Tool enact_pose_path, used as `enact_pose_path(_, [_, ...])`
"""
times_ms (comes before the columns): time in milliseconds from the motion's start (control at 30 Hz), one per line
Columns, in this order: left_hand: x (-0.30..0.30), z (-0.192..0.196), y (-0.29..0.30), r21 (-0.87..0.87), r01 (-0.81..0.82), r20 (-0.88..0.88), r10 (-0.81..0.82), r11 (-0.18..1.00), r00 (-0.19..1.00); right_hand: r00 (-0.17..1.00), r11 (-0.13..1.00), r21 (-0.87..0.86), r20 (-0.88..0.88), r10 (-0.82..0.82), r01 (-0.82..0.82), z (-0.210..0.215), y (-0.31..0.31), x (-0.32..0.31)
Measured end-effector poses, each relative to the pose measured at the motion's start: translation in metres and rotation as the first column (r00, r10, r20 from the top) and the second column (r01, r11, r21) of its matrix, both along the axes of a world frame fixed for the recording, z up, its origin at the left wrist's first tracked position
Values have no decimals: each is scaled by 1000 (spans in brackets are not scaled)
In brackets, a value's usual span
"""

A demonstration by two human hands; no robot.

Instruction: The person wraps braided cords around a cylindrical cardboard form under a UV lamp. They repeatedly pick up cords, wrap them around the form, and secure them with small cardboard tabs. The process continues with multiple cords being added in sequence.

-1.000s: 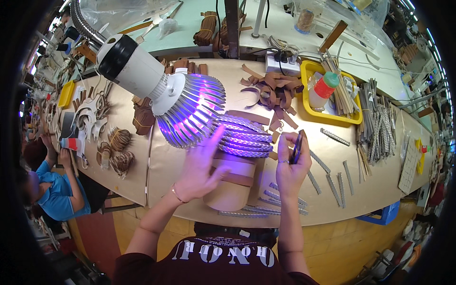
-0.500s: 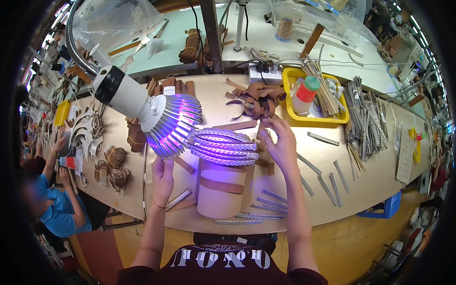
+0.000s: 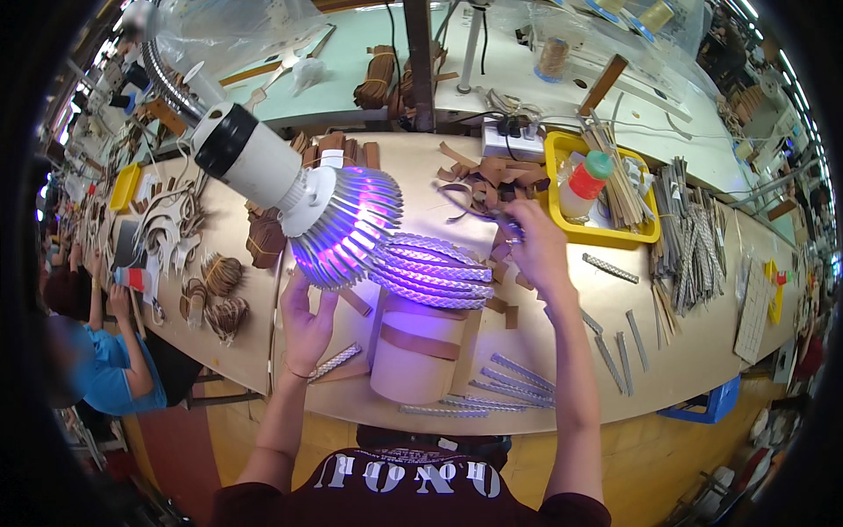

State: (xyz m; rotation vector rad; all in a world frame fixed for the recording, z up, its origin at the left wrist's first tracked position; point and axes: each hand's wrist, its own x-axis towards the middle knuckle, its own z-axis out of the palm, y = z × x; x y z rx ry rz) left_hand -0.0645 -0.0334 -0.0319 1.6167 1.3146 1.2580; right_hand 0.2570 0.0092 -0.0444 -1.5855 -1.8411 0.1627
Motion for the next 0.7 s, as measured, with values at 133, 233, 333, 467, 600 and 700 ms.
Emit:
enact_pose_path(133, [3, 11, 4, 99, -21, -19, 23, 995, 1000, 854, 953, -285, -516, -66, -99, 51, -28, 2])
enact_pose_path(233, [-9, 10, 7, 161, -46, -47, 54, 986, 997, 747, 913, -309, -664, -6, -267, 74, -46, -10])
enact_pose_path(333, [-24, 6, 2, 34, -75, 26, 74, 997, 997, 765, 871, -380, -644, -7, -312, 75, -51, -31])
enact_pose_path(467, [-29, 7, -4, -43, -56, 5, 56, 997, 998, 858, 868, -447, -510, -51, -215, 69, -48, -45])
enact_pose_path(600, [-10, 17, -3, 115, 45, -109, -32, 992, 993, 904, 907, -412, -415, -101, -88, 66, -51, -52])
enact_pose_path(700, [13, 28, 3, 255, 187, -322, -100, 949, 942, 948, 917, -399, -286, -141, 16, 66, -55, -54])
